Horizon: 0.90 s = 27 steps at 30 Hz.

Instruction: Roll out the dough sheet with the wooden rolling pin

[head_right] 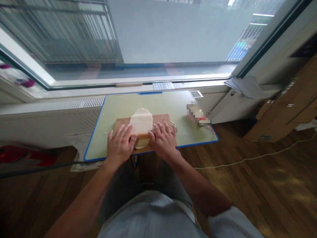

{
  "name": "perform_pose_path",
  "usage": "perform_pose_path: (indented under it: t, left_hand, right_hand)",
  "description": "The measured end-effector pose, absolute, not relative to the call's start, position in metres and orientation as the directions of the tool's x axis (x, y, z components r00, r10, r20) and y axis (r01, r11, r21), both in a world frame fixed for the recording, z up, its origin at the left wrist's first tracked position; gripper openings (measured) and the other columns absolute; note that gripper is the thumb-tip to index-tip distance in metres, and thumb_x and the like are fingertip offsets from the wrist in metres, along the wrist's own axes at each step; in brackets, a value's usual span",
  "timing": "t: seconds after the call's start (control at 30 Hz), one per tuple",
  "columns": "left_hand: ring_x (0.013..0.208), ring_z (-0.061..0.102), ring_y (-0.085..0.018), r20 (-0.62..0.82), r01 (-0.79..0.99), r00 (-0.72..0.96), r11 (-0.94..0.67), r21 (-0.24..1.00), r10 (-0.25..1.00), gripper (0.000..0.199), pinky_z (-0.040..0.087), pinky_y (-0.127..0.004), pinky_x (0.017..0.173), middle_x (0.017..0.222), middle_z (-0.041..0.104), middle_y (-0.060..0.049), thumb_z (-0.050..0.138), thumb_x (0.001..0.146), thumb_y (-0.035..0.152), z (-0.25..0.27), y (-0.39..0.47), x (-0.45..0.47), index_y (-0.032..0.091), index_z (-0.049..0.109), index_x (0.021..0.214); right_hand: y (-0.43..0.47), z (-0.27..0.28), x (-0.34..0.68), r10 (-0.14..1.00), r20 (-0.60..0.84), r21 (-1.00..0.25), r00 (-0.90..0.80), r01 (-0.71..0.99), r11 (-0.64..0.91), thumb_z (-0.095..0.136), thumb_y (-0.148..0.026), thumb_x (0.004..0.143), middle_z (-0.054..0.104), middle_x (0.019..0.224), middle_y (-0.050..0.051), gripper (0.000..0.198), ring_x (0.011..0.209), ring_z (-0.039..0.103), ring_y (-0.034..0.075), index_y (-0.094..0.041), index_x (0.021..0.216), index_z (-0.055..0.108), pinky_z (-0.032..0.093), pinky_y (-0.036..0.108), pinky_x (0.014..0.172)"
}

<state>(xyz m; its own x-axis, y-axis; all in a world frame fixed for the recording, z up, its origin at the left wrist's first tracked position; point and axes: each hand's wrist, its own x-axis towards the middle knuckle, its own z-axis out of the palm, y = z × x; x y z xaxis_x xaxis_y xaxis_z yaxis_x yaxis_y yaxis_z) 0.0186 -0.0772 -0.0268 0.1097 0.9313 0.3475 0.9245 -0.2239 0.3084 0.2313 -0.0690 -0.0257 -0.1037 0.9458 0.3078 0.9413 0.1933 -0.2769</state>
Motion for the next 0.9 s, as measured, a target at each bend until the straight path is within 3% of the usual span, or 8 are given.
perform_pose_path:
  t: [0.2,0.43,0.63,0.9]
  left_hand:
    - [0.156,0.048,-0.040,0.275,0.945,0.097,-0.175,0.276,0.957,0.062,0.031,-0.070,0.128,0.167,0.055,-0.015,0.035,0.110,0.054,-0.020,-0.048,0.018,0.022,0.062,0.156]
    - [0.153,0.047,-0.039,0.273,0.956,0.065,-0.139,0.260,0.960,0.059,0.024,-0.074,0.129,0.165,0.057,-0.015,0.037,0.109,0.053,-0.015,-0.028,0.020,0.026,0.063,0.154]
    - [0.152,0.048,-0.037,0.234,0.960,0.033,-0.096,0.262,0.972,0.057,0.024,-0.071,0.129,0.164,0.058,-0.014,0.036,0.109,0.055,-0.012,-0.006,0.022,0.028,0.066,0.149]
    - [0.150,0.049,-0.034,0.208,0.955,0.097,-0.150,0.256,0.973,0.060,0.027,-0.062,0.129,0.164,0.058,-0.013,0.033,0.110,0.058,-0.006,0.020,0.012,0.027,0.066,0.149]
  right_hand:
    - [-0.054,-0.020,0.229,0.949,0.306,-0.317,-0.079,0.931,0.180,0.041,-0.049,0.114,0.057,0.165,0.010,0.050,0.160,0.039,0.035,-0.026,0.152,0.062,0.013,0.070,0.132]
    - [-0.069,-0.027,0.227,0.946,0.302,-0.275,-0.120,0.939,0.207,0.043,-0.044,0.113,0.054,0.168,0.009,0.051,0.162,0.036,0.036,-0.027,0.160,0.055,0.014,0.072,0.132]
    - [-0.046,-0.020,0.229,0.967,0.217,-0.262,-0.136,0.946,0.191,0.038,-0.053,0.114,0.051,0.171,0.008,0.057,0.162,0.034,0.037,-0.028,0.163,0.052,0.019,0.074,0.131]
    - [-0.010,-0.011,0.227,0.970,0.193,-0.242,-0.147,0.951,0.192,0.029,-0.058,0.116,0.064,0.158,0.007,0.055,0.151,0.045,0.035,-0.032,0.146,0.067,0.021,0.075,0.129]
